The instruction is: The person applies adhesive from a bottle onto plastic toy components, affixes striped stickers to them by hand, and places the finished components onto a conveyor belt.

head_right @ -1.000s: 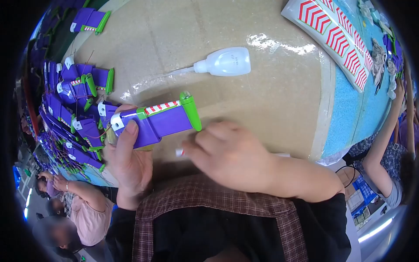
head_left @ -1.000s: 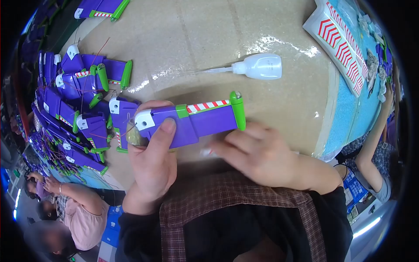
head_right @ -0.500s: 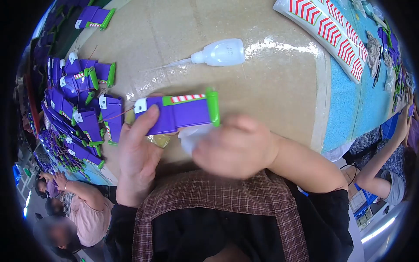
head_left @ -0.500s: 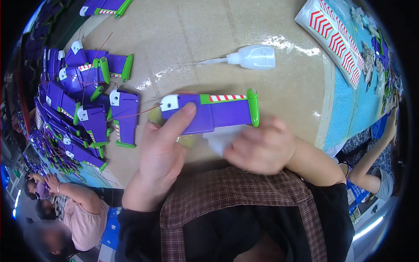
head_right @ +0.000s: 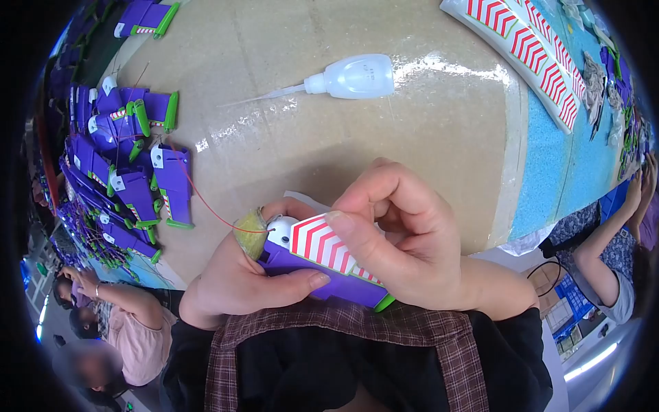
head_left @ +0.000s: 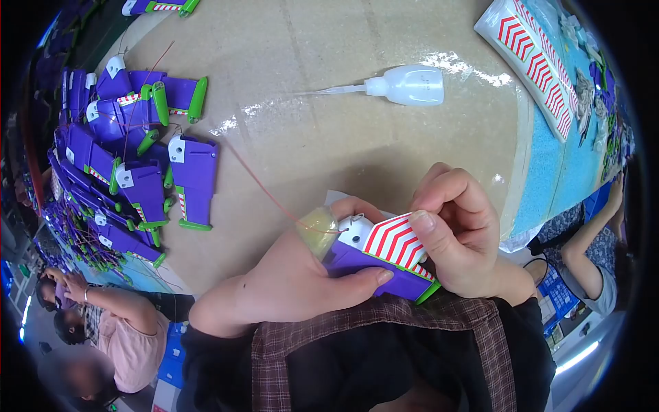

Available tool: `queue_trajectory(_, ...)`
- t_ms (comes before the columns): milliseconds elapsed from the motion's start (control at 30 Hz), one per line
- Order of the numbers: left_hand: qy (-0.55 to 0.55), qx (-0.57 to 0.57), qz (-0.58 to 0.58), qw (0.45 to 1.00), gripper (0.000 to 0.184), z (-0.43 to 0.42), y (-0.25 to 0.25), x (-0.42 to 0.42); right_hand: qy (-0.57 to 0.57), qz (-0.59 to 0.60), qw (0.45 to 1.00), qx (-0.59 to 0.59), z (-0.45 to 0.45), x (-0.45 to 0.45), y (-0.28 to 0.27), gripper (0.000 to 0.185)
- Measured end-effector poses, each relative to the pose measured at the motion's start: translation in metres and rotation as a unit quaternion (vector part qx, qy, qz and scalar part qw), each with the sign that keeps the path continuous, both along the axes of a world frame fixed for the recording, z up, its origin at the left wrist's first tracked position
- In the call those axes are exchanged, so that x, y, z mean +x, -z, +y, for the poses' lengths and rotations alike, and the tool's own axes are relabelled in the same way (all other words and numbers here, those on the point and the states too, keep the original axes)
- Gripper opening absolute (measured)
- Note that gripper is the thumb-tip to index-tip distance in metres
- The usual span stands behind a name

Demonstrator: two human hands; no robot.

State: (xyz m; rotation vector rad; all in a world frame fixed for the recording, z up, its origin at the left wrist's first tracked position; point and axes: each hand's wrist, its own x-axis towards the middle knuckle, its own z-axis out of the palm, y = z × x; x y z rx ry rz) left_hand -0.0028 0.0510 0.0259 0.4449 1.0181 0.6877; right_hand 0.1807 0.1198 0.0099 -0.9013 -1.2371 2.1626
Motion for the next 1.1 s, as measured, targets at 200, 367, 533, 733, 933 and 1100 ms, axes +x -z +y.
queue_trajectory(200, 0.016, -0.004, -0.002, 1.0, 0.033, 0.005, 0.003, -0.002, -0.002, -0.041, 0.997, 0.062, 0.002, 0.0, 0.003, 0.014)
queue_trajectory(367, 0.023, 0.008, 0.024, 0.999, 0.033, 0.007, 0.005, -0.002, -0.016, -0.037, 0.982, 0.187, 0.006, 0.003, 0.007, 0.015)
queue_trajectory(533, 0.029, 0.02, 0.036, 0.999, 0.034, 0.006, 0.005, -0.002, 0.007, -0.02, 0.992, 0.121, 0.001, 0.002, 0.006, 0.016)
queue_trajectory(733, 0.002, 0.016, 0.03, 0.999, 0.037, 0.0, 0.007, 0.001, -0.033, -0.073, 0.981, 0.179, 0.003, 0.003, 0.007, 0.018)
queue_trajectory(933, -0.004, 0.079, 0.104, 0.991, 0.04, -0.008, 0.008, 0.003, 0.09, -0.115, 0.948, 0.284, 0.004, -0.001, 0.012, 0.036)
queue_trajectory(1100, -0.167, -0.034, -0.046, 0.984, 0.023, -0.009, -0.003, -0.014, -0.256, -0.082, 0.948, 0.168, 0.036, 0.019, -0.015, 0.04)
